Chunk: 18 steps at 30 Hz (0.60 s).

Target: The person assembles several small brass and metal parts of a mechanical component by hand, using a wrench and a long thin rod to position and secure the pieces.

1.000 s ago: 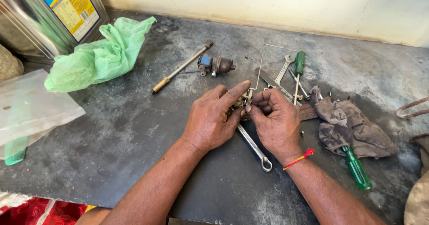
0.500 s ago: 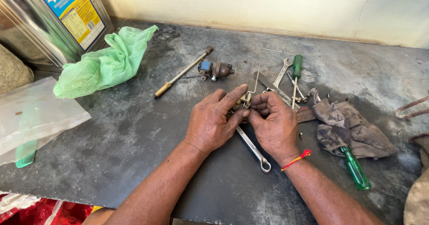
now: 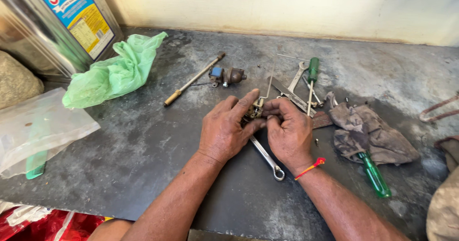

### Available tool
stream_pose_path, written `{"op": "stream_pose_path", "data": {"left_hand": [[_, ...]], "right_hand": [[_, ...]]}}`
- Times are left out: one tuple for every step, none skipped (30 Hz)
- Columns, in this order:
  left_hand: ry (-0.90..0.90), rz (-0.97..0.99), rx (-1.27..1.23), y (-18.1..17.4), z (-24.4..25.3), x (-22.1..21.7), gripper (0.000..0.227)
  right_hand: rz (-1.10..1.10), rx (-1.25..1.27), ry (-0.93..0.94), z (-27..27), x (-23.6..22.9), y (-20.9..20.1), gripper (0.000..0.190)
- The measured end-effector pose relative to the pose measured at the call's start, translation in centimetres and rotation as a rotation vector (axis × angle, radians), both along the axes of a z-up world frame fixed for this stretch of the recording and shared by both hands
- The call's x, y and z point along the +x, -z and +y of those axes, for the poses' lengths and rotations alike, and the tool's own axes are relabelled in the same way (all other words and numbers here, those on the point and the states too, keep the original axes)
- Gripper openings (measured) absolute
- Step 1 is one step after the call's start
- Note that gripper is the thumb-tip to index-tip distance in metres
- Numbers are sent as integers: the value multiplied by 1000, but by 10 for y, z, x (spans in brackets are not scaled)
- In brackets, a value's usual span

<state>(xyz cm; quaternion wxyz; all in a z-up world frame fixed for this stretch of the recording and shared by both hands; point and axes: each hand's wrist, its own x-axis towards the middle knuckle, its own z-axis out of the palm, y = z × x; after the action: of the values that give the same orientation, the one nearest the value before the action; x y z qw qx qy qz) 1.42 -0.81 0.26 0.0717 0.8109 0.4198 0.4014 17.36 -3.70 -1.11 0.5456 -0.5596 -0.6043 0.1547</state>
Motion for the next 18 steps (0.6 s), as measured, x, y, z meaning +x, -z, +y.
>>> {"op": "stream_pose_path", "data": {"left_hand": [[-9, -16, 6, 1, -1, 3, 69], [-19, -32, 10, 3, -2, 5, 68], [-29, -49, 15, 4, -3, 6, 66], [-35, -40, 4, 5, -2, 6, 66], [-40, -31, -7, 5, -2, 6, 66], [-45, -23, -19, 5, -2, 6, 66], [-44, -24, -18, 5, -2, 6, 65], [-43, -25, -14, 5, -2, 7, 65], [-41, -26, -9, 4, -2, 7, 64], [-41, -18, -6, 4, -2, 6, 64], [-42, -10, -3, 4, -1, 5, 63], [-43, -5, -1, 4, -1, 6, 63], [-41, -8, -6, 5, -1, 7, 62], [-43, -10, -9, 4, -1, 7, 62], [-45, -11, -12, 4, -1, 6, 61], [-47, -11, -17, 3, -1, 6, 61], [-49, -10, -23, 2, -1, 5, 60], [-51, -10, -30, 2, -1, 5, 60]], "right_hand": [[17, -12, 2, 0, 1, 2, 18], [34, -25, 2, 2, 3, 4, 17], [51, -38, 2, 3, 5, 6, 16], [111, -84, -12, 5, 6, 7, 16], [171, -129, -26, 8, 8, 8, 17], [230, -175, -40, 9, 9, 9, 17], [266, -186, -65, 10, 11, 10, 17], [303, -193, -90, 12, 13, 10, 17], [339, -201, -115, 13, 14, 10, 17], [331, -190, -117, 14, 14, 11, 17], [323, -180, -119, 15, 15, 11, 17], [312, -172, -122, 15, 15, 11, 17], [314, -190, -131, 14, 17, 11, 17], [318, -206, -144, 14, 17, 10, 16], [321, -223, -157, 14, 17, 9, 16], [318, -221, -159, 14, 16, 8, 13], [314, -220, -161, 14, 14, 7, 12], [310, -221, -161, 13, 13, 7, 10]]}}
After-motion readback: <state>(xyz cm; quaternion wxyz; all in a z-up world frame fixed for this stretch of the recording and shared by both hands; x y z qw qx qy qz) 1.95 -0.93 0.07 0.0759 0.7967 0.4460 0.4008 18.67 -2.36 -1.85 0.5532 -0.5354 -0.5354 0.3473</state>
